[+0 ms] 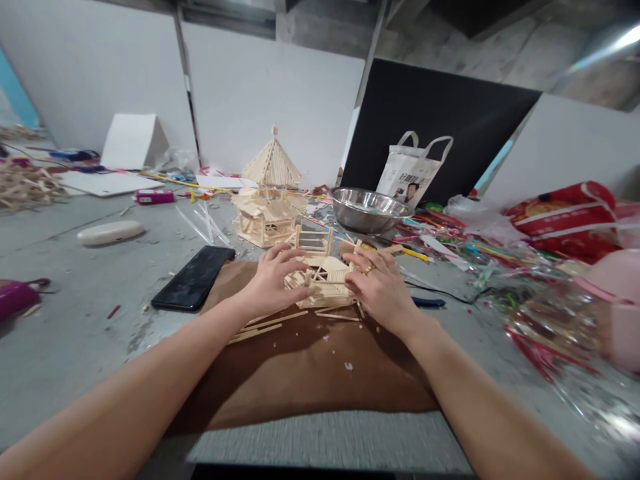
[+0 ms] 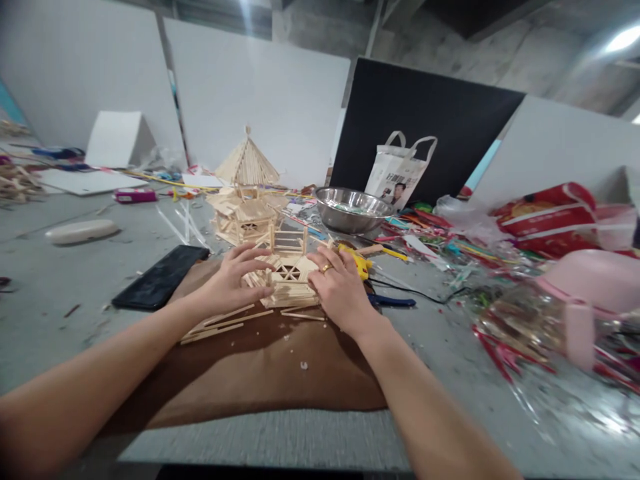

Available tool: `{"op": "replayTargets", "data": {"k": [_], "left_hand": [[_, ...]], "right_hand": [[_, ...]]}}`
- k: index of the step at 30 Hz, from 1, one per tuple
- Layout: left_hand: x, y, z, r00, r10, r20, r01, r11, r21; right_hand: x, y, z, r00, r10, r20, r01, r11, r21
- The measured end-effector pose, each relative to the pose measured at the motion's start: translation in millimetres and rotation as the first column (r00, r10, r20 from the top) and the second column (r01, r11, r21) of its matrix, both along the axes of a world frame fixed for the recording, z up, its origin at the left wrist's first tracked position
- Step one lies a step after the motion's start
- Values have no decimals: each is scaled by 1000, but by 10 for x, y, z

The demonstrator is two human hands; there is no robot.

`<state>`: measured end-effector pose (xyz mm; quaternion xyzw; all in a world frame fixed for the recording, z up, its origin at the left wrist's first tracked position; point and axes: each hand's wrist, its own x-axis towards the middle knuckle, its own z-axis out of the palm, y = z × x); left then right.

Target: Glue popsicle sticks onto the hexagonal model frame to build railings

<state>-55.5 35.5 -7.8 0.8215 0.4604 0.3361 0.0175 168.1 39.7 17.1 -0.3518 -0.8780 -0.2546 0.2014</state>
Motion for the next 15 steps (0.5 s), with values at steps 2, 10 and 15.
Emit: {"op": "replayTargets", "data": {"k": [2,10,15], "left_hand": [[25,6,0,1000,6,4,-6,1000,-19],[90,-6,12,999,28,43,-25,997,-69],[110,-2,15,999,50,11,-50,998,-45]], "right_hand": [[-15,11,-32,1000,-7,4,7,999,37],[-36,21,-70,999,-6,39,4,998,67],[-23,35,-82,1000,20,-10,-20,999,32]]}}
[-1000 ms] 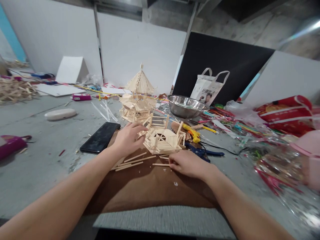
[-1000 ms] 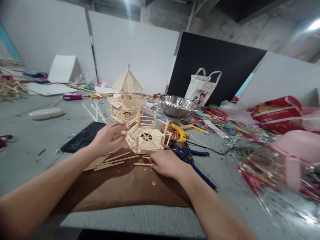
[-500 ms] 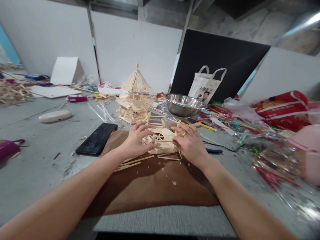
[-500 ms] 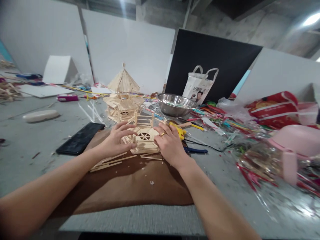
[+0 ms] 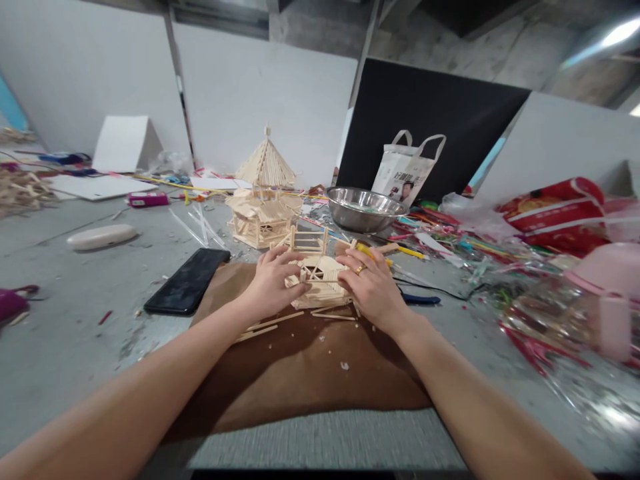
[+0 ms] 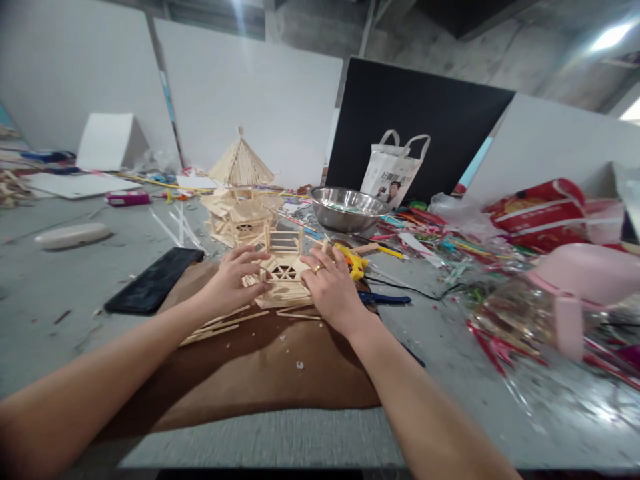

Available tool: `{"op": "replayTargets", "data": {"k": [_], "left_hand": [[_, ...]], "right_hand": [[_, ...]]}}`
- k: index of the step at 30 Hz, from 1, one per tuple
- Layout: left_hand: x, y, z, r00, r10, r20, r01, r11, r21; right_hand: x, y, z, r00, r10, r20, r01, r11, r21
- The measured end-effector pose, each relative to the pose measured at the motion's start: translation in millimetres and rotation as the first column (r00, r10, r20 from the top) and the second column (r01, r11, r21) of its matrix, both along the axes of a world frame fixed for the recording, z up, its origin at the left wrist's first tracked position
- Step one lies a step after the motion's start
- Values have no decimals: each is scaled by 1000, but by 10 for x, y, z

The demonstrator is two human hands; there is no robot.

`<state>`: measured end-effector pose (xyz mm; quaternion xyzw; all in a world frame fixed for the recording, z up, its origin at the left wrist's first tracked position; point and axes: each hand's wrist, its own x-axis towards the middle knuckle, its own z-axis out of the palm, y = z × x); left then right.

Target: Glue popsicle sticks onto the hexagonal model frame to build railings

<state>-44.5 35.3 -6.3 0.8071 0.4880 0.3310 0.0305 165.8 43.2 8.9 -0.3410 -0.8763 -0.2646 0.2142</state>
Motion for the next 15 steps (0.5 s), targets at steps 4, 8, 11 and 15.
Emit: {"op": "replayTargets", "data": {"k": [4,8,11,15], "left_hand": [[-17,4,16,999,-16,-38,18,999,46],[-74,12,41,998,5,-59,-1,998,61],[-119,28,42,997,8,-78,-2,997,73],[-166,52,23,998,9,-69,-4,997,78]], "right_hand": [[14,20,-10,998,2,-66,-8,996,-93],[43,33,-19,996,32,-87,-48,982,-180],[53,30,-17,990,69,-121,-95,969,-226],[38,16,-8,981,78,-179,-127,953,-276]]}}
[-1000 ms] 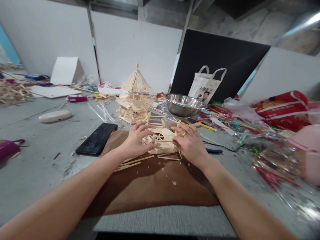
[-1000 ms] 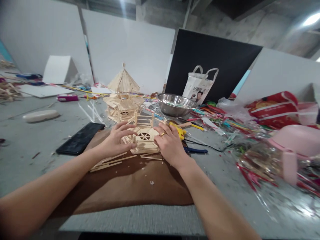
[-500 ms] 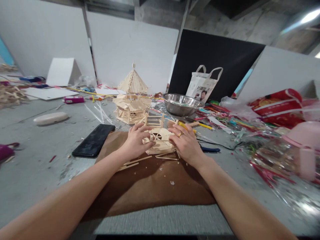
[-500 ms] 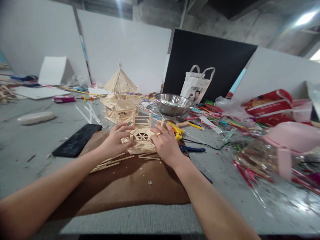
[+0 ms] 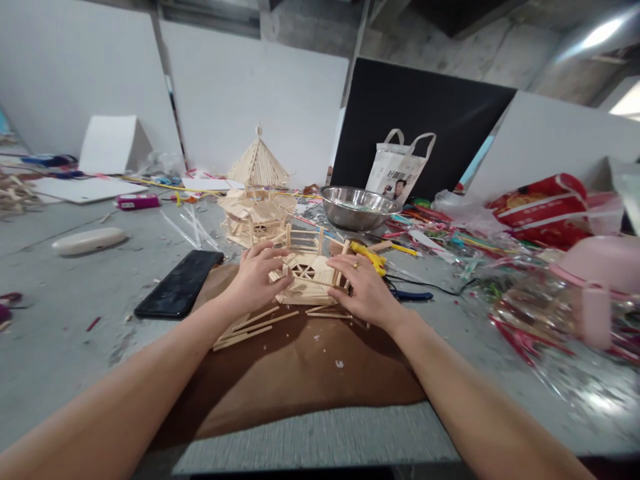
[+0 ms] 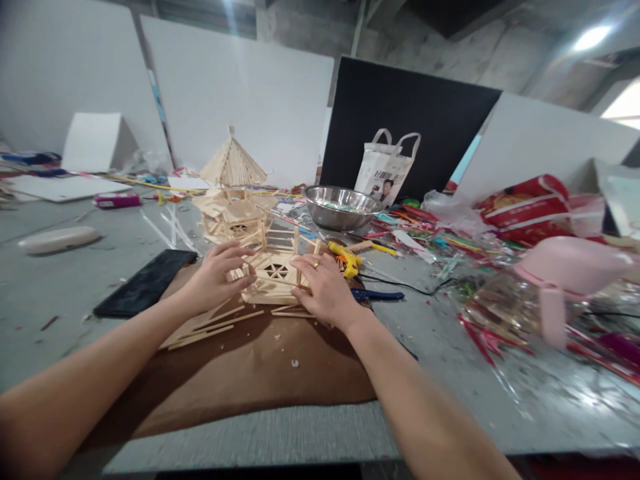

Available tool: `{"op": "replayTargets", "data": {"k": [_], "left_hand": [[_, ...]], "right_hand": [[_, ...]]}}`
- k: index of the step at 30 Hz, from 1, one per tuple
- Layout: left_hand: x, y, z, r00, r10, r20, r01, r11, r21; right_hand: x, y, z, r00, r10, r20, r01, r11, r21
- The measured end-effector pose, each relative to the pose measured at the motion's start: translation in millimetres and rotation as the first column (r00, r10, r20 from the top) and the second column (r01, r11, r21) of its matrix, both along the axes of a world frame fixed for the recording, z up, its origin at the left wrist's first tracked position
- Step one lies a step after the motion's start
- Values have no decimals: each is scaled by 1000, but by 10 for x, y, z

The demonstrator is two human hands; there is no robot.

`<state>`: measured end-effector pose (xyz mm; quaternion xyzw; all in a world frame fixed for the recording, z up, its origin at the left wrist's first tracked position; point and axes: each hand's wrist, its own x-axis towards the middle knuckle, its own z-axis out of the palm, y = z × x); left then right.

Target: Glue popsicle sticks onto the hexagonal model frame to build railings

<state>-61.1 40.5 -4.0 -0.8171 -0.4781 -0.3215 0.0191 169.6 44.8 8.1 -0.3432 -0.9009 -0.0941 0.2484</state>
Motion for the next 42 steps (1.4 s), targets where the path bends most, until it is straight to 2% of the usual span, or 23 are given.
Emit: {"op": "replayTargets", "data": {"k": [7,10,12,16,18,22,31,35,37,39,40,42], "left_hand": [[-33,10,-20,999,-39,30,39,999,10],[-39,7,-16,998,-51,29,51,999,-2],[-45,6,-13,998,-56,32,57,998,-9],[-52,8,-4,998,-62,33,63,998,-28],[-50,8,3,997,-62,36,63,998,-30],[-45,3,14,996,-68,56,70,997,-30],[-56,15,-1,994,-75,77,77,997,-20],[-72,-13,15,989,-83,125,86,996,-18],[-87,-44,38,986,-84,147,92,995,-47],[-102,-77,65,982,-84,170,99,991,-86],[-110,-91,78,980,-88,180,107,989,-99],[-128,-110,98,975,-93,202,117,987,-109]], "right_hand": [[-64,-10,-40,999,-20,-43,21,1000,17],[-62,-22,-27,997,-64,-53,65,998,21],[-38,-31,16,991,-118,-56,117,993,-20],[45,-18,116,980,-196,41,200,958,-206],[83,10,128,982,-151,111,176,949,-262],[113,59,81,987,-33,156,72,967,-246],[85,56,55,992,-46,114,74,965,-253],[93,39,61,995,-83,-50,70,973,-222],[74,24,122,976,-117,-182,89,984,-155],[10,16,243,965,-135,-225,110,987,-119],[-43,19,320,973,-134,-186,111,986,-125],[-193,46,475,997,-72,-5,70,981,-183]]}}
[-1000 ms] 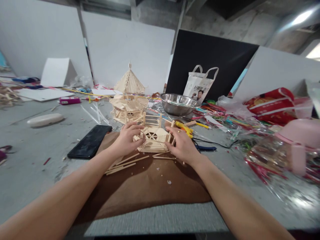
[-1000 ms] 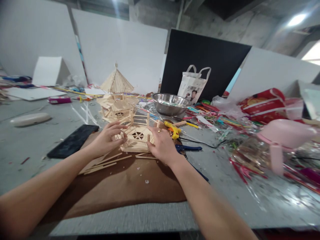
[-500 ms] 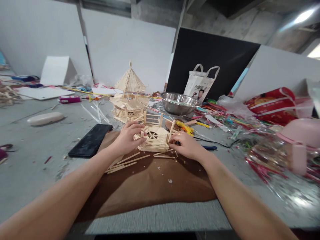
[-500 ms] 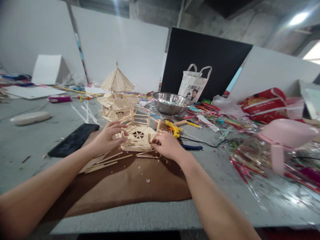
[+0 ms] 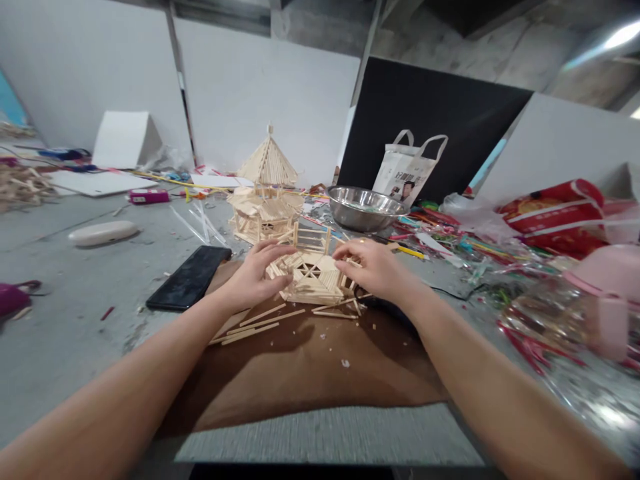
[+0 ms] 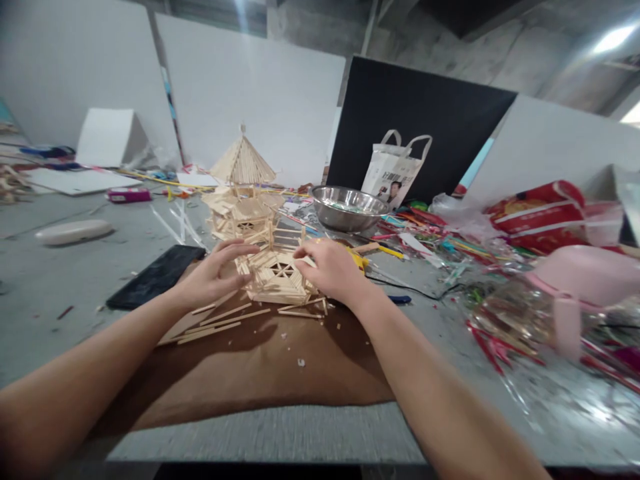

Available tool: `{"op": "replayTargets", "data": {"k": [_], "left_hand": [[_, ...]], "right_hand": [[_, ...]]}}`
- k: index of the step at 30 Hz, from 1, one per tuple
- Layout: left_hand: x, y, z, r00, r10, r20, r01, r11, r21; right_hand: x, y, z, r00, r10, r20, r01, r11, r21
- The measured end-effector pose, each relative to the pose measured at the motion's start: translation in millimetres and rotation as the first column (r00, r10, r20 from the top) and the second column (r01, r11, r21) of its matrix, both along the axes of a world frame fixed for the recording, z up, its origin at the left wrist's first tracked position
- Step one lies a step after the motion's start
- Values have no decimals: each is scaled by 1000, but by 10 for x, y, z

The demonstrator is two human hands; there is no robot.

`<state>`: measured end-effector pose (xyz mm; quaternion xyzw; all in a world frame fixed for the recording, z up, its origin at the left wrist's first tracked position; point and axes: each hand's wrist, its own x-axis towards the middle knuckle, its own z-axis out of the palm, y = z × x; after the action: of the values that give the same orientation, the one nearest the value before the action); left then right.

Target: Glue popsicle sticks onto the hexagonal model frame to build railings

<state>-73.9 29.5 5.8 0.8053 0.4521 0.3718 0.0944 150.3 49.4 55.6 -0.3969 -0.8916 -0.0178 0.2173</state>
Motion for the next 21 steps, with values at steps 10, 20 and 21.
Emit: {"op": "replayTargets", "data": {"k": [10,20,21], "left_hand": [[-213,65,9,936,283,208,-306,948,86],[-322,97,97,841,531,110,-542,828,146],[-335,94,109,833,543,108,-553,824,120]], "right_hand": [[-786,408,-118,689,73,721,197,939,-283],[-765,454,-110,673,85,735,224,924,-311],[-734,447,-44,688,82,721,214,927,-309]]}}
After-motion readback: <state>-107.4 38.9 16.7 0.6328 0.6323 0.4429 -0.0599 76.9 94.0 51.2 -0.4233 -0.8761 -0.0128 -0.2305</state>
